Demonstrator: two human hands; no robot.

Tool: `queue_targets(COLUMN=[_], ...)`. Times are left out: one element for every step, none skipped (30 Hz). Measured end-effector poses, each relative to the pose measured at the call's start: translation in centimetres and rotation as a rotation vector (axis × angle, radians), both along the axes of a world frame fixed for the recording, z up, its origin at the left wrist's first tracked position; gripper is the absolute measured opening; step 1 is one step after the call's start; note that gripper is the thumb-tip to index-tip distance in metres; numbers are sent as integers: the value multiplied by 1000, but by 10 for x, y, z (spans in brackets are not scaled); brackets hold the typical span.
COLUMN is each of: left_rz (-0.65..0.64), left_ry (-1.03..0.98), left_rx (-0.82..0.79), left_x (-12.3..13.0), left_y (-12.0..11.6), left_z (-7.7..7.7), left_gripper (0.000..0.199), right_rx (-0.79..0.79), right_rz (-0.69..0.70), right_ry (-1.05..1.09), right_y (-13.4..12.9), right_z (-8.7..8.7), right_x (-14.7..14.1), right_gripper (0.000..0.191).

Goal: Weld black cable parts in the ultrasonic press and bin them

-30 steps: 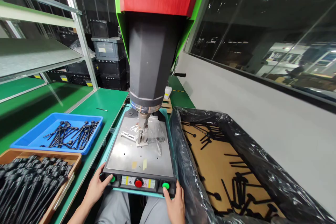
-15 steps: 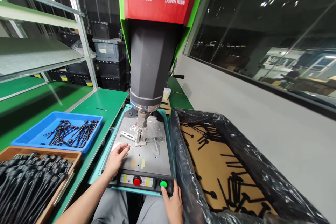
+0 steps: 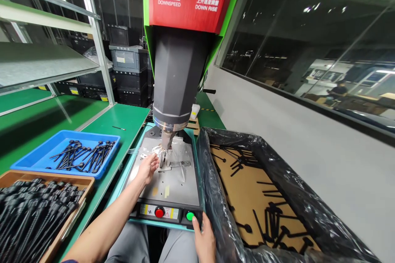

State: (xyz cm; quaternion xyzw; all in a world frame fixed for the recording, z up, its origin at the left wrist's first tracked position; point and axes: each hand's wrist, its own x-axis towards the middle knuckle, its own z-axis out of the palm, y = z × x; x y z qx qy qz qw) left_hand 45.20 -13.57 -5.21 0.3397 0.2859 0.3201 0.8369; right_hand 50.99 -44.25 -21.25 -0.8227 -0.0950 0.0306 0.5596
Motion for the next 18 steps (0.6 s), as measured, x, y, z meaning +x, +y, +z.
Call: queue_targets(left_rz=[16,30,42,50,56,58,57,53,45,35,21,7,-9,-22,-33,-42,-49,-55], left_ry=[-12,-24,-35,-46,-56,-65,-72,-80,-87,-93,-97,-102,-105,-108,-110,-113,-117,-122], left_rx=[3,8,14,18,21,19,15,9,2,-2,-6,-7,-7,-7,-8,-11,-16,-22], left_x=[0,1,1,1,0,0,0,0,0,0,-1,-1,-1,-2,-2,-3,-3,-3], left_y=[1,3,4,4,5,5,5,4,4,3,3,2,2,2,2,3,3,3], left_z=[2,4,7,9,11,13,15,17,18,19,20,21,22,24,25,26,27,29], left_gripper=[26,24,21,20,18,17,17,17,16,16,17,18,19,20,21,22,23,24], right_rx=[-20,-32,-25,8,49,87,121,161,191,209,207,194,186,185,188,192,194,191], right_rz=[-29,-56,-62,-45,2,73,150,226,302,371,442,510,567,602,622,631,632,624], right_ry=[-26,-65,-107,-131,-120,-81,-43,-28,-15,-14,-25,-40,-55,-80,-109,-139,-174,-212], right_y=[2,6,11,18,27,38,51,65,80,95,110,125,140,153,166,178,188,198], right_z=[9,19,30,41,53,63,73,83,91,99,105,111,115,119,122,125,128,131], right_x=[-2,-4,-7,-11,-16,-21,-25,-30,-33,-36,-37,-37,-36,-34,-31,-27,-23,-18], right_gripper=[63,62,60,57,54,50,46,45,44,42,41,40,41,42,42,43,44,45])
